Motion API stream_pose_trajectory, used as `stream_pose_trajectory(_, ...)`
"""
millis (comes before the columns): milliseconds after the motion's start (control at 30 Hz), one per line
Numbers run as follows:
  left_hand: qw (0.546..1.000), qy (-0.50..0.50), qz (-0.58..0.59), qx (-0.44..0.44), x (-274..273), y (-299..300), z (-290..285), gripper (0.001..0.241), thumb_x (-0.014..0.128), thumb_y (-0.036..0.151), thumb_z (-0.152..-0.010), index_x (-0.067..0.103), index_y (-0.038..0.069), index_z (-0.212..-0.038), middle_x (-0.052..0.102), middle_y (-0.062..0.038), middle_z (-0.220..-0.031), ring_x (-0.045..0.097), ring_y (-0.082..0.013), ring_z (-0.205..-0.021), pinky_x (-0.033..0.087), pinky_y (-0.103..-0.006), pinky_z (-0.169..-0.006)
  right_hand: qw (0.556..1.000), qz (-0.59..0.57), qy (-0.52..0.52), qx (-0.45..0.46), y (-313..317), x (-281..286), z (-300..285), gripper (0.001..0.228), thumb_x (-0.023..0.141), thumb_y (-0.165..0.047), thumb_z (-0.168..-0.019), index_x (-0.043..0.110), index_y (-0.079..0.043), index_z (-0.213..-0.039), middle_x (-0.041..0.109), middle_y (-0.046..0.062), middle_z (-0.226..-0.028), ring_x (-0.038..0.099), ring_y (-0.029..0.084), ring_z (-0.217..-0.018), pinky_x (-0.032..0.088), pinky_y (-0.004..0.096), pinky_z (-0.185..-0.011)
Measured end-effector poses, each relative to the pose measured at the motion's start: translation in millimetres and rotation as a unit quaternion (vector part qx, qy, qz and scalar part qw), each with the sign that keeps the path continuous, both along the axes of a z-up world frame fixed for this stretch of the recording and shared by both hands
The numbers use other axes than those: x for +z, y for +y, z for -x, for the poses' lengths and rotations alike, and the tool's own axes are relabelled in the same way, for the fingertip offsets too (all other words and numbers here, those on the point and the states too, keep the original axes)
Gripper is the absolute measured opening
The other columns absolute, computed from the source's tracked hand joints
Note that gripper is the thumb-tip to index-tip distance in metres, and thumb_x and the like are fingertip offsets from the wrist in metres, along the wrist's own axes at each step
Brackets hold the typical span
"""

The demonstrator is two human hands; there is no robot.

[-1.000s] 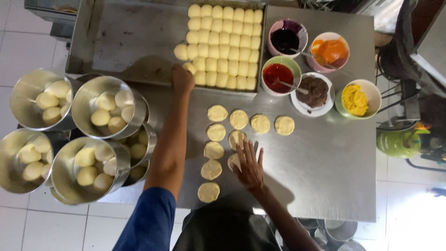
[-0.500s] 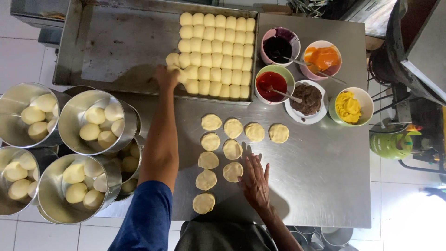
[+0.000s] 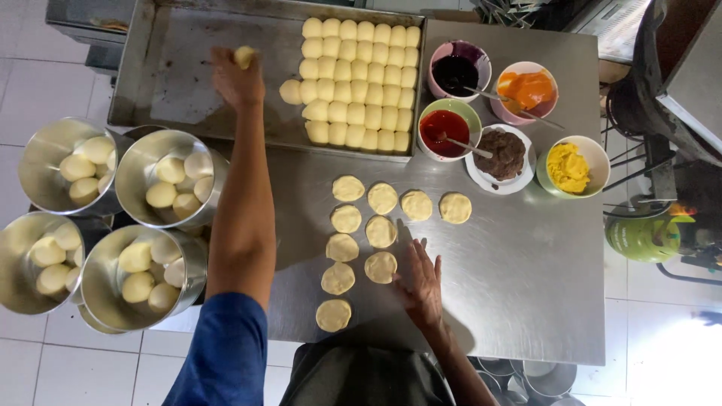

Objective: Flattening small pre-portioned dough balls by hand on a stainless steel workbench.

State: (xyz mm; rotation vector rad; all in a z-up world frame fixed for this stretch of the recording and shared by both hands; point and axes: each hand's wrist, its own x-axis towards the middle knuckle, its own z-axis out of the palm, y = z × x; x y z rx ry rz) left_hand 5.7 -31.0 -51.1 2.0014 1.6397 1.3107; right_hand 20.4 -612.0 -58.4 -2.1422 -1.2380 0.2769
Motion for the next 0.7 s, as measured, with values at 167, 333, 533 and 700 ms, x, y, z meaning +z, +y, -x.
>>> stream_pose_trajectory(167,0.978,-0.009,0.035,-0.204,58,-130,5,0.020,0.063,0.019,-0.101,0.062,0.003,-0.089,0.059,-0.008,-0.074,0.050,-0.0180,-0.060,0.048,-0.0375,-0.054,0.933,-0.185,0.301,-0.070,12,-7,-16,0.047,0.066,-0.004,-0.093,0.054,0.000,-0.138,0.065,0.017,-0.134,0.067,0.029,-0.118,0.056,0.043,-0.106)
stream_pose_trajectory(333,0.877,-0.161,0.296,-0.343,23,-335,49,0.014,0.059,0.021,-0.096,0.059,0.007,-0.093,0.049,-0.005,-0.072,0.054,-0.0187,-0.069,0.041,-0.0305,-0.066,0.810,-0.239,0.531,-0.071,30,2,-19,0.051,0.071,-0.006,-0.093,0.055,0.002,-0.141,0.064,0.016,-0.130,0.063,0.026,-0.121,0.053,0.042,-0.104)
stream_pose_trajectory(533,0.849,-0.187,0.352,-0.348,35,-461,93,0.038,0.075,0.011,-0.089,0.069,0.007,-0.125,0.068,-0.009,-0.066,0.065,-0.0160,-0.060,0.052,-0.0274,-0.058,0.787,-0.195,0.582,-0.073,2,-40,8,0.047,0.084,-0.007,-0.086,0.065,0.003,-0.128,0.066,0.012,-0.094,0.064,0.017,-0.082,0.056,0.033,-0.074)
stream_pose_trajectory(700,0.890,-0.122,0.317,-0.305,17,-492,113,0.029,0.076,0.024,-0.094,0.071,0.014,-0.120,0.068,-0.010,-0.059,0.069,-0.0228,-0.056,0.054,-0.0338,-0.057,0.801,-0.133,0.566,-0.143,-15,-27,44,0.021,0.085,-0.010,-0.086,0.079,-0.002,-0.105,0.067,0.004,-0.069,0.056,0.007,-0.061,0.048,0.022,-0.056)
